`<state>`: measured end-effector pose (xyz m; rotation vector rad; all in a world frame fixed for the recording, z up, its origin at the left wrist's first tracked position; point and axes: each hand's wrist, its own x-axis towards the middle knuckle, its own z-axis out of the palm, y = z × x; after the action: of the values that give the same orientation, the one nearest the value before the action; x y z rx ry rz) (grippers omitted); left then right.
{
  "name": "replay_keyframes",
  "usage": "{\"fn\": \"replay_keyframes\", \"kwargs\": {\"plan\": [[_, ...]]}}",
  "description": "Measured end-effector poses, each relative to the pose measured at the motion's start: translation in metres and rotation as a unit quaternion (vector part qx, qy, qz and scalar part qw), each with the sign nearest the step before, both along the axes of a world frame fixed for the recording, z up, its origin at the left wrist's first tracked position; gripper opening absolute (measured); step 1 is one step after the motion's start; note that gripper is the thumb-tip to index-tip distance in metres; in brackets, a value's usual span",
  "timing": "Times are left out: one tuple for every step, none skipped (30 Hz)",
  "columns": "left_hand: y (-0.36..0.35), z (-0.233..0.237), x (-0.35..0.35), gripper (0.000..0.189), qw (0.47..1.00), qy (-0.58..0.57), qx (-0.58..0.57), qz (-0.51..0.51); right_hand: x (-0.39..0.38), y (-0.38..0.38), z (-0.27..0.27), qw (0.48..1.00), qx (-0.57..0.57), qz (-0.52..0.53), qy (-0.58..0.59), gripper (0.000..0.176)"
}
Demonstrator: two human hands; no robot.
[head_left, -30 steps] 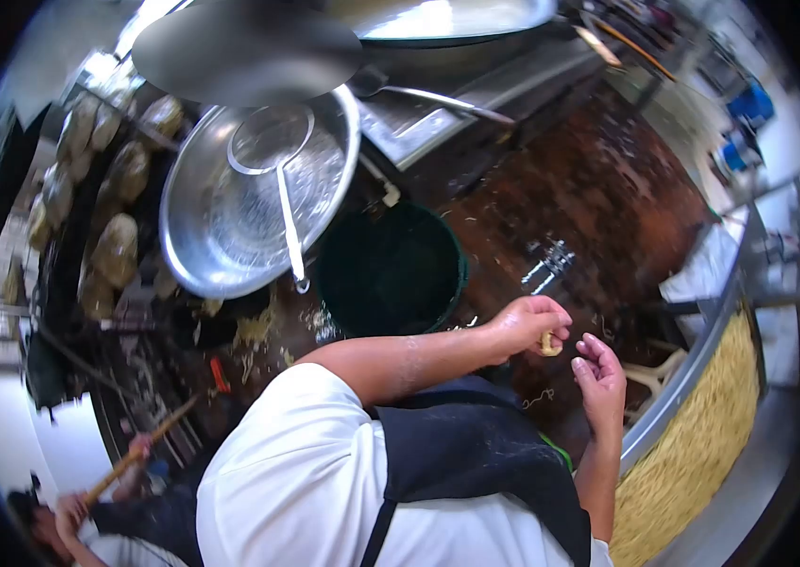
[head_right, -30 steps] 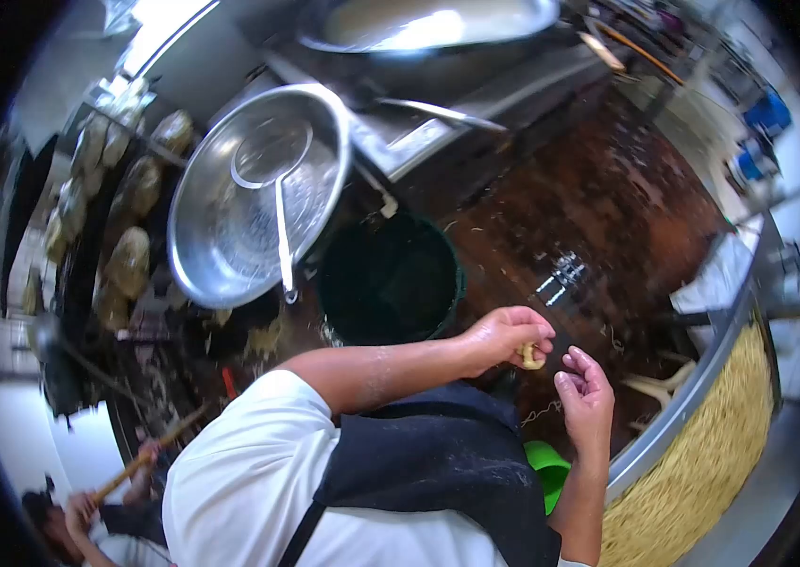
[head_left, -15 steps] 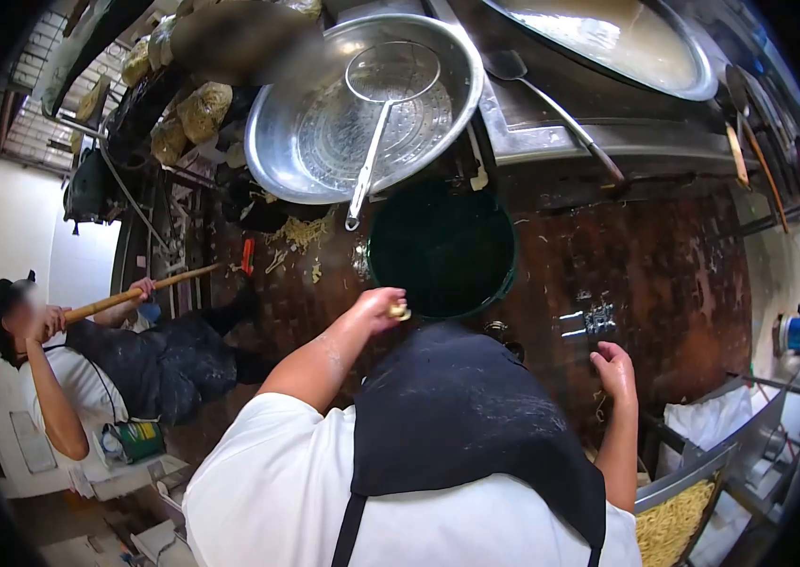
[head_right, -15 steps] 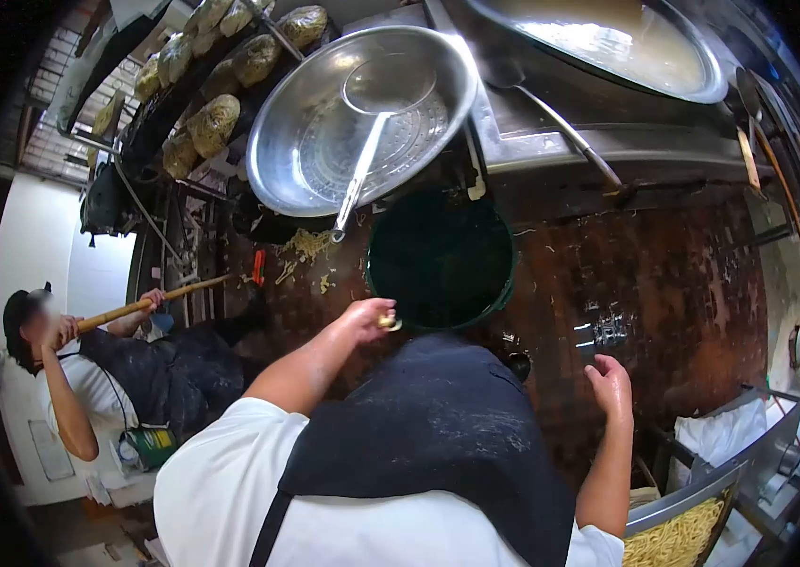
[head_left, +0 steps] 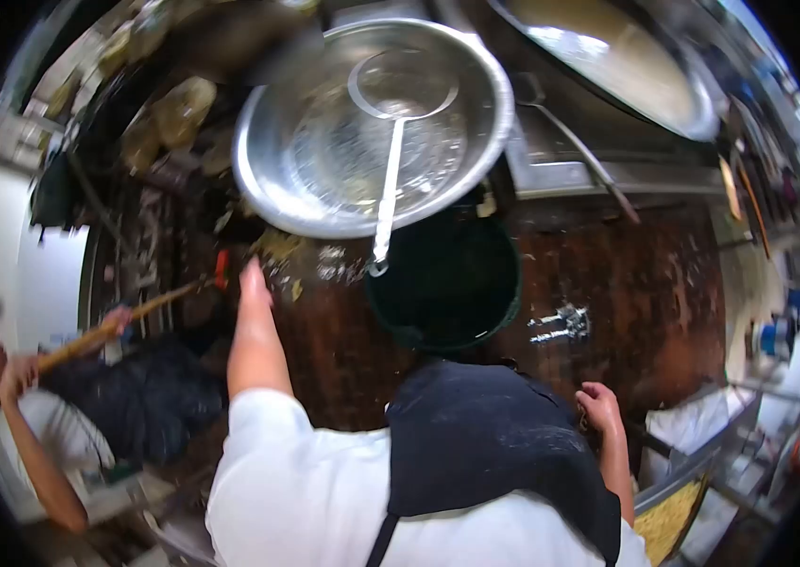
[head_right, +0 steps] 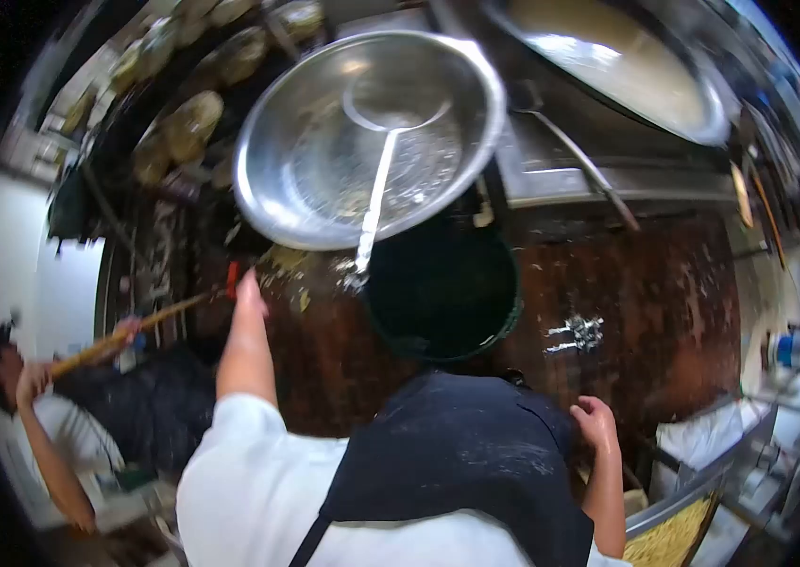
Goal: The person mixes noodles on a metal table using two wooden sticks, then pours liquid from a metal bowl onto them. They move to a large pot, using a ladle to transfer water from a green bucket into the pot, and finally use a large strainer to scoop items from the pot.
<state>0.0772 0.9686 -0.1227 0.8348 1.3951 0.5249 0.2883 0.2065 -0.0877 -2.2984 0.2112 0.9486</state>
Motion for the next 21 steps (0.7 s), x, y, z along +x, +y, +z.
{"fn": "replay_keyframes", "kwargs": {"plan": [[-0.028,-0.031,0.000,0.062,0.999,0.014,0.007,-0.029,0.003,-0.002,0.000,1.000,-0.001,0.020,-0.018,0.044],[-0.059,-0.067,-0.008,0.055,0.992,-0.010,-0.103,-0.076,0.006,-0.008,0.002,0.998,-0.006,0.043,-0.035,0.044],[-0.086,-0.141,-0.029,0.053,0.952,-0.126,-0.215,-0.176,0.010,-0.013,0.009,0.999,-0.012,0.022,-0.039,0.044],[-0.142,-0.109,-0.008,0.046,0.901,0.230,-0.240,-0.278,0.016,-0.016,0.012,0.999,-0.022,0.020,-0.037,0.045],[-0.186,-0.150,-0.025,0.044,0.885,0.174,-0.302,-0.309,0.026,-0.015,0.016,0.999,-0.028,0.021,-0.036,0.045],[-0.234,-0.118,-0.016,0.038,0.860,0.244,-0.225,-0.386,0.035,-0.015,0.026,0.998,-0.034,0.016,-0.043,0.044],[-0.252,-0.143,-0.013,0.037,0.786,0.269,-0.295,-0.472,0.045,-0.025,0.021,0.998,-0.037,0.007,-0.049,0.044],[-0.273,-0.132,-0.008,0.038,0.757,0.238,-0.245,-0.557,0.057,-0.038,0.009,0.999,-0.015,0.005,-0.039,0.045],[-0.294,-0.121,0.005,0.039,0.716,0.204,-0.190,-0.640,0.068,-0.054,-0.002,0.999,0.006,-0.002,-0.031,0.045],[-0.316,-0.131,0.024,0.041,0.736,0.200,-0.162,-0.626,0.081,-0.068,-0.014,1.000,-0.008,0.008,-0.014,0.046],[-0.332,-0.147,0.045,0.043,0.756,0.194,-0.134,-0.610,0.097,-0.081,-0.023,1.000,-0.021,0.020,0.001,0.047],[-0.333,-0.152,0.072,0.047,0.739,0.219,-0.071,-0.634,0.115,-0.093,-0.029,0.999,-0.021,0.046,-0.001,0.047],[-0.336,-0.153,0.097,0.051,0.721,0.243,-0.010,-0.649,0.135,-0.106,-0.034,0.997,-0.021,0.077,0.000,0.047],[-0.346,-0.128,0.128,0.051,0.746,0.255,-0.022,-0.615,0.157,-0.119,-0.040,0.996,-0.025,0.089,-0.003,0.047],[-0.354,-0.090,0.163,0.051,0.769,0.270,-0.038,-0.579,0.179,-0.136,-0.046,0.994,-0.028,0.103,0.000,0.046],[-0.357,-0.076,0.192,0.050,0.797,0.234,-0.059,-0.554,0.201,-0.154,-0.050,0.993,-0.034,0.113,0.003,0.047],[-0.363,-0.060,0.213,0.049,0.822,0.202,-0.082,-0.527,0.229,-0.164,-0.030,0.986,-0.052,0.159,0.029,0.048],[-0.389,-0.028,0.239,0.047,0.847,0.215,-0.044,-0.485,0.245,-0.183,-0.033,0.987,-0.049,0.151,0.004,0.047],[-0.419,0.006,0.269,0.045,0.871,0.224,-0.002,-0.437,0.269,-0.202,-0.037,0.988,-0.044,0.146,-0.028,0.047],[-0.434,0.024,0.289,0.041,0.867,0.209,0.019,-0.452,0.291,-0.217,-0.039,0.989,-0.037,0.135,-0.042,0.045],[-0.442,0.028,0.300,0.041,0.871,0.215,0.021,-0.441,0.315,-0.231,-0.040,0.992,-0.017,0.124,-0.017,0.046]]}}
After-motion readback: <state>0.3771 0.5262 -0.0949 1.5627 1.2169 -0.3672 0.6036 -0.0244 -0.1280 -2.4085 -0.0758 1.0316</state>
